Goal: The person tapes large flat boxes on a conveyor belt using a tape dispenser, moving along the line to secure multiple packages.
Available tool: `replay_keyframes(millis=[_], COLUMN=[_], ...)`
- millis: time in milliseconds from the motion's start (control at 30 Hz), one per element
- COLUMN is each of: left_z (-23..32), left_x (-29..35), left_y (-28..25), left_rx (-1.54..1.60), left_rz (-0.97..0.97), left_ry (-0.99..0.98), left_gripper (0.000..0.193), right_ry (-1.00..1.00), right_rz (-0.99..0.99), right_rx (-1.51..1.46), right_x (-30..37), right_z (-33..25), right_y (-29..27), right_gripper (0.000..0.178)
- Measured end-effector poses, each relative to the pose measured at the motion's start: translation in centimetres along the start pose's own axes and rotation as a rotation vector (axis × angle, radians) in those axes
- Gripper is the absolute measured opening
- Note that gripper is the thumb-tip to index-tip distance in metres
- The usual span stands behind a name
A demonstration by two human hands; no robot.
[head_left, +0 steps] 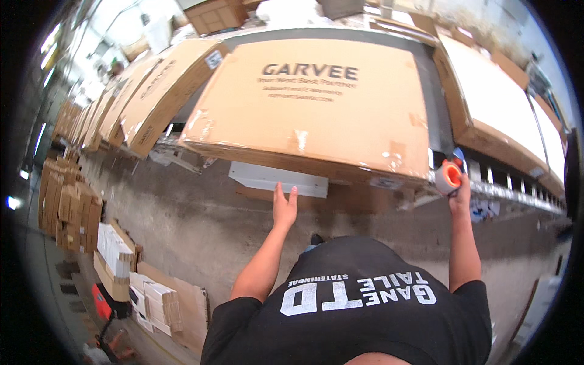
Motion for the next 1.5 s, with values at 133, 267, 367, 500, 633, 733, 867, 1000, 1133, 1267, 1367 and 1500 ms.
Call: replay_keyframes(millis=[133,267,367,500,633,733,867,1000,1133,1267,1367,1500], left_z=[-0.1,5.2,7.8,9.2,9.9,9.5,8.8,7.2,5.9,6.1,6.6,14.5], left_x=[-4.4,-8.7,-10.4,-13.0,-13.2,-11.6,-12.7,-18.6,-28.9,-35.6,-37.8,-24.1], left_y=[-7.7,-11.3,-11.9,-9.1,-7.7,-8.5,-8.5,-10.5,-16.5,-18.7,-17.0,-3.5], left_rx=[0.035,0.038,-0.095,-0.238,-0.281,-0.240,-0.145,-0.124,-0.682,-1.030,-1.163,-0.919], left_rz=[0.283,0.536,0.734,0.526,0.569,0.558,0.551,0.528,0.686,0.399,0.149,-0.161], left_ry=[0.016,0.237,0.367,0.426,0.589,0.597,0.671,0.813,0.798,0.849,0.488,0.808], left_gripper=[0.078,0.076,0.069,0.052,0.042,0.045,0.051,0.049,0.010,0.023,0.039,0.068], right_ry=[0.168,0.185,0.036,0.104,0.169,0.264,0.265,0.243,0.176,0.113,0.166,0.230], right_rz=[0.077,-0.052,-0.050,-0.044,-0.072,-0.103,-0.110,-0.045,0.115,0.310,0.191,0.188], right_rx=[-0.312,-0.351,-0.164,-0.068,-0.058,-0.030,-0.013,-0.044,-0.226,-0.571,-0.755,-0.759], right_x=[-3.6,-6.5,-8.6,-9.1,-7.9,-6.0,-3.2,0.5,8.5,18.5,19.8,19.1], right_z=[3.3,4.9,5.2,9.4,14.7,19.6,22.7,23.6,22.5,23.5,22.9,23.9], right_y=[1.6,2.1,0.9,10.9,21.3,27.0,30.4,29.6,25.1,25.3,29.2,26.0], right_gripper=[0.046,0.056,0.046,0.046,0.045,0.044,0.043,0.043,0.042,0.042,0.048,0.041])
Point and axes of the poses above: each hand's wrist, its own x-axis away from the middle knuckle, its own y-axis out of the palm, z = x × y, the point moved 10 cm from there along -x, towards the middle knuckle
